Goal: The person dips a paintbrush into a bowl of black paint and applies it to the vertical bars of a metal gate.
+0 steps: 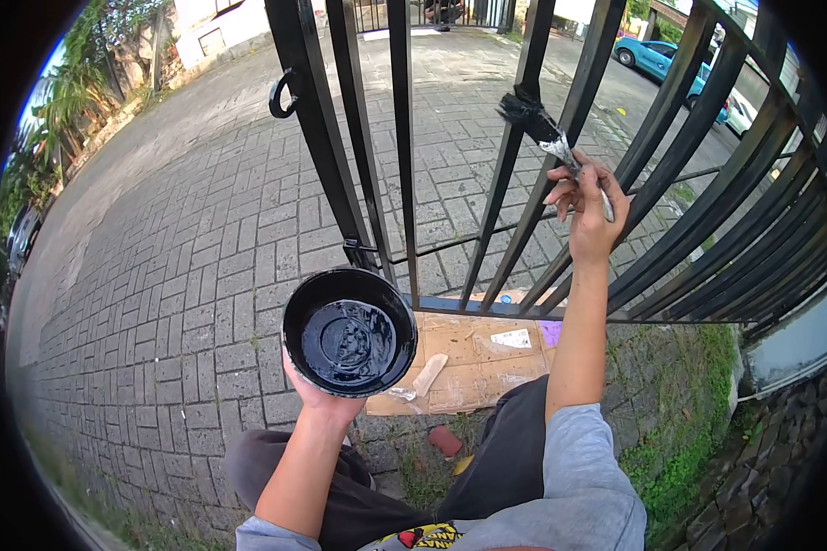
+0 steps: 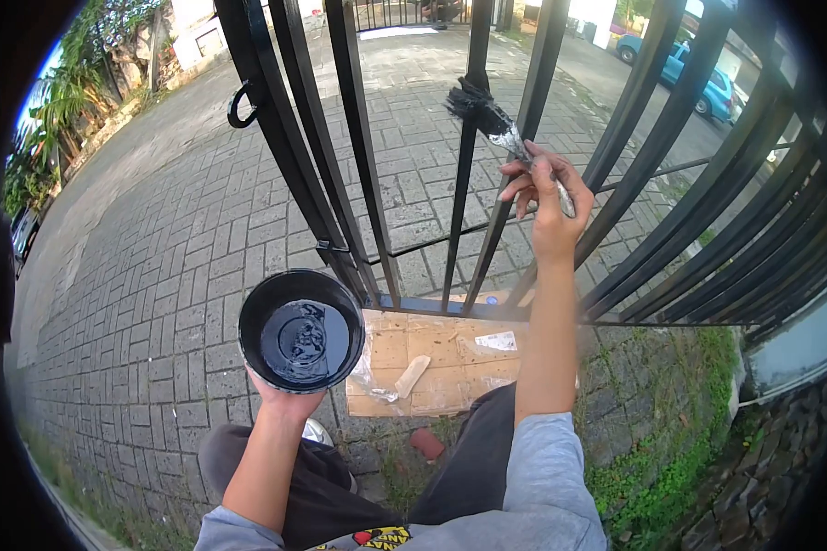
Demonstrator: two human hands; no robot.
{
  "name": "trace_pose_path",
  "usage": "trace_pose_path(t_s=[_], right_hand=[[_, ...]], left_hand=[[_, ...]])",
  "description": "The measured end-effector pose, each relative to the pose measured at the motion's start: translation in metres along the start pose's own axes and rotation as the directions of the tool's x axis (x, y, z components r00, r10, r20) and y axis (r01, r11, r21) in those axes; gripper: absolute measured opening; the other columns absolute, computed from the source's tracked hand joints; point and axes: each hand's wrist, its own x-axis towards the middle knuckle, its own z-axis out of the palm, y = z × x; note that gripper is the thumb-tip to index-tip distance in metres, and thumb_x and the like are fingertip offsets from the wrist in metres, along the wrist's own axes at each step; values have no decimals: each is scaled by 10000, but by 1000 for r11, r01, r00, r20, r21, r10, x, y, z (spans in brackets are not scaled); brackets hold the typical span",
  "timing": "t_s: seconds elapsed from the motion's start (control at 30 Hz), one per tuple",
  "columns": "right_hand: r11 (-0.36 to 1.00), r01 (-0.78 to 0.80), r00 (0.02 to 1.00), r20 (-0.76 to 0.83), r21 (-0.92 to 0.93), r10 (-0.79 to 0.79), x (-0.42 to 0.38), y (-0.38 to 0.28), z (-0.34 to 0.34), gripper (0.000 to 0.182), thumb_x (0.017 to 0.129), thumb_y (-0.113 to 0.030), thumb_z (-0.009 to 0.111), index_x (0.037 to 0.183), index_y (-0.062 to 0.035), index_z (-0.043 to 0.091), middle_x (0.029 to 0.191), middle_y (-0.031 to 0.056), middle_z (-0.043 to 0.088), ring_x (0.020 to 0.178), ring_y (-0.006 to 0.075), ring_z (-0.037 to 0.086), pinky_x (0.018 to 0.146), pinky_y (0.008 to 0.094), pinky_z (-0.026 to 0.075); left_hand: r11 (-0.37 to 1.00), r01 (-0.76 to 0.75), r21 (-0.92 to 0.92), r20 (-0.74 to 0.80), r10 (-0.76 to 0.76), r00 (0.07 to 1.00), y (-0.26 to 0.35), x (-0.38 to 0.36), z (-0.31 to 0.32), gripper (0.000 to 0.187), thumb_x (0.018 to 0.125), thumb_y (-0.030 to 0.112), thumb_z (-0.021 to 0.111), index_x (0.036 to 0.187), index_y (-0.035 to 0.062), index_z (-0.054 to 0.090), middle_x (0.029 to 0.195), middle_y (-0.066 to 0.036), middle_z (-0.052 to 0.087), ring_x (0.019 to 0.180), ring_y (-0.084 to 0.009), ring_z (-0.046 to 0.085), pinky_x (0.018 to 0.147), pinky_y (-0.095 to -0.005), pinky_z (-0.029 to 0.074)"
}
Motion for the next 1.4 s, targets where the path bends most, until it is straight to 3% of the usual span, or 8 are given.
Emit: trace_pose_path(t_s=[0.17,0.3,0.67,0.83,0.97,1.1,1.33,1.4], right_hand=[[958,-78,971,199,-277,137,-5,-18,-24,318,1026,-192,607,1083,115,673,777,207,724,571,171,672,457,246,450],[988,85,988,120,128,-101,-7,-12,-11,330,1033,-194,621,1159,108,656,890,255,740,642,189,705,466,240,460],[967,-161,975,119,-199,187,-7,-20,-23,284,982,-174,660,995,103,718,696,189,704,532,172,652,461,244,436],[997,70,997,38,25,-71,-11,-16,3,354,1031,-190,616,1168,132,675,880,218,733,630,184,692,463,233,445],[995,-31,999,19,-95,33,-11,-6,-10,320,1016,-184,625,1107,114,700,741,121,684,581,149,650,462,223,426],[902,-228,922,217,-368,322,-12,-17,-22,261,1002,-182,650,956,68,707,626,46,619,513,104,588,448,223,394],[996,82,996,25,36,-83,-17,-16,2,283,1032,-182,641,1138,77,676,786,112,678,621,156,675,455,218,412],[998,27,999,26,-61,-26,-15,-9,-2,246,1015,-183,663,1070,57,680,709,70,640,565,122,621,461,222,417]], left_hand=[[999,20,36,-36,-19,999,-7,0,-3,681,996,625,361,1362,102,598,1346,-110,639,1214,-309,617,1053,-484,505],[998,36,55,-43,-34,998,-11,2,-3,699,992,637,359,1377,99,584,1349,-112,635,1221,-310,611,1058,-487,500],[998,34,44,-45,-32,998,-10,1,-7,727,990,655,336,1390,94,570,1360,-121,627,1224,-317,608,1060,-492,497],[999,27,31,-56,-25,998,-10,0,-4,720,995,649,327,1386,96,572,1359,-122,628,1224,-315,609,1055,-489,501],[999,32,23,-34,-31,999,-10,3,-12,713,999,643,323,1384,98,574,1360,-120,628,1230,-313,605,1058,-487,499],[999,34,23,-41,-33,999,-10,2,-11,711,1001,643,323,1385,101,576,1361,-116,628,1231,-313,603,1062,-492,492],[999,21,31,-61,-19,998,-6,5,-15,725,999,662,315,1397,112,571,1371,-114,622,1236,-316,599,1068,-494,485],[999,28,36,-32,-26,999,-7,4,-16,732,998,666,308,1398,111,569,1371,-116,621,1241,-319,596,1070,-496,484]])
